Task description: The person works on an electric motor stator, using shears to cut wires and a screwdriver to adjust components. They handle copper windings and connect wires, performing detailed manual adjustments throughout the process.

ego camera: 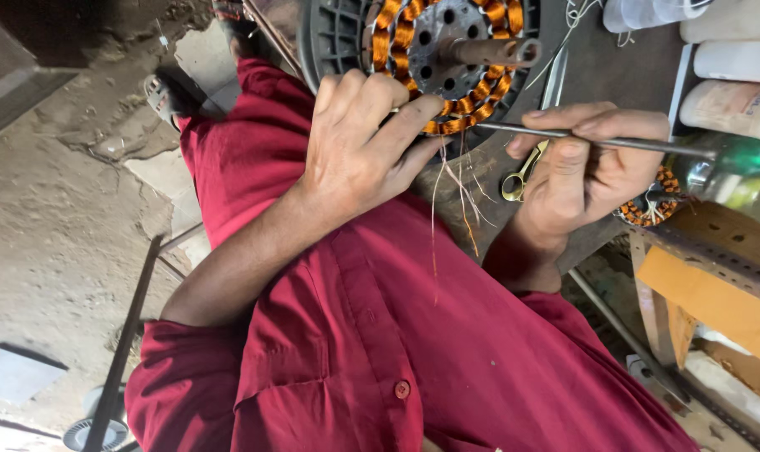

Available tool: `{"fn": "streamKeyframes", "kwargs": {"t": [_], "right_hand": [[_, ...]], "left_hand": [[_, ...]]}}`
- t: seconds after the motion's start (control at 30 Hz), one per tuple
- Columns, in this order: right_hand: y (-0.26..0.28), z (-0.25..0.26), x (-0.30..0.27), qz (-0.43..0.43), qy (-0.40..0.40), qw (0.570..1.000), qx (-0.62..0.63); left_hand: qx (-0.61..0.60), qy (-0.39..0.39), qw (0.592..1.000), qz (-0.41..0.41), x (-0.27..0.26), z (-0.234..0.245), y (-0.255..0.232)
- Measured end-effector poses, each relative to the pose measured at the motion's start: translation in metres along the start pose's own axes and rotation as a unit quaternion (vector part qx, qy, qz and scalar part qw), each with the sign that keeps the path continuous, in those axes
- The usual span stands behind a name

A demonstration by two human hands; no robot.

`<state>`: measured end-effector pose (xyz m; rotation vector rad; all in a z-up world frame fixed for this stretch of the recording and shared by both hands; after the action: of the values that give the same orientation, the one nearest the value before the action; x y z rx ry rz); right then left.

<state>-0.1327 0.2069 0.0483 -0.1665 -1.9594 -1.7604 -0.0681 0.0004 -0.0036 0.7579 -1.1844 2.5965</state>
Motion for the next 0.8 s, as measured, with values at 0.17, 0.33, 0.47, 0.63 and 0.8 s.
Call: {"fn": "streamKeyframes", "kwargs": {"t": [0.17, 0.33, 0.47, 0.63, 0.8], "right_hand": [[-0.012, -0.003, -0.007, -0.004, 0.008, 1.0, -0.021], [-0.014, -0.004, -0.003, -0.008, 0.0, 0.999, -0.036], [-0.012, -0.007, -0.003, 0.003, 0.004, 0.998, -0.061], [0.009, 0.01, -0.002, 0.162, -0.006, 0.978, -0.131], [0.008, 0.046, 0.007, 0.112, 0.027, 0.993, 0.031]], "left_hand": [[-0.004, 0.017, 1.0, -0.011, 0.007, 0.004, -0.001], [-0.098, 0.002, 0.995, 0.001, 0.021, 0.023, 0.003], [-0.065, 0.007, 0.998, 0.011, 0.032, 0.024, 0.0], [-0.017, 0.032, 0.999, 0.03, 0.039, 0.014, -0.003], [0.007, 0.011, 0.999, 0.042, 0.044, 0.016, -0.006]]}}
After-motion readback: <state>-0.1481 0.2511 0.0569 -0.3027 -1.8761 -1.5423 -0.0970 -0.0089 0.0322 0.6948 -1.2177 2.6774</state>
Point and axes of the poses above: each hand's wrist, its own x-axis towards the middle knuckle, its own z-axis out of the back of the hand, y = z × x, the point moved 10 cm from there along x, towards the middle knuckle, and after that the axes turned 11 degrees about x, right-handed, at the moved point
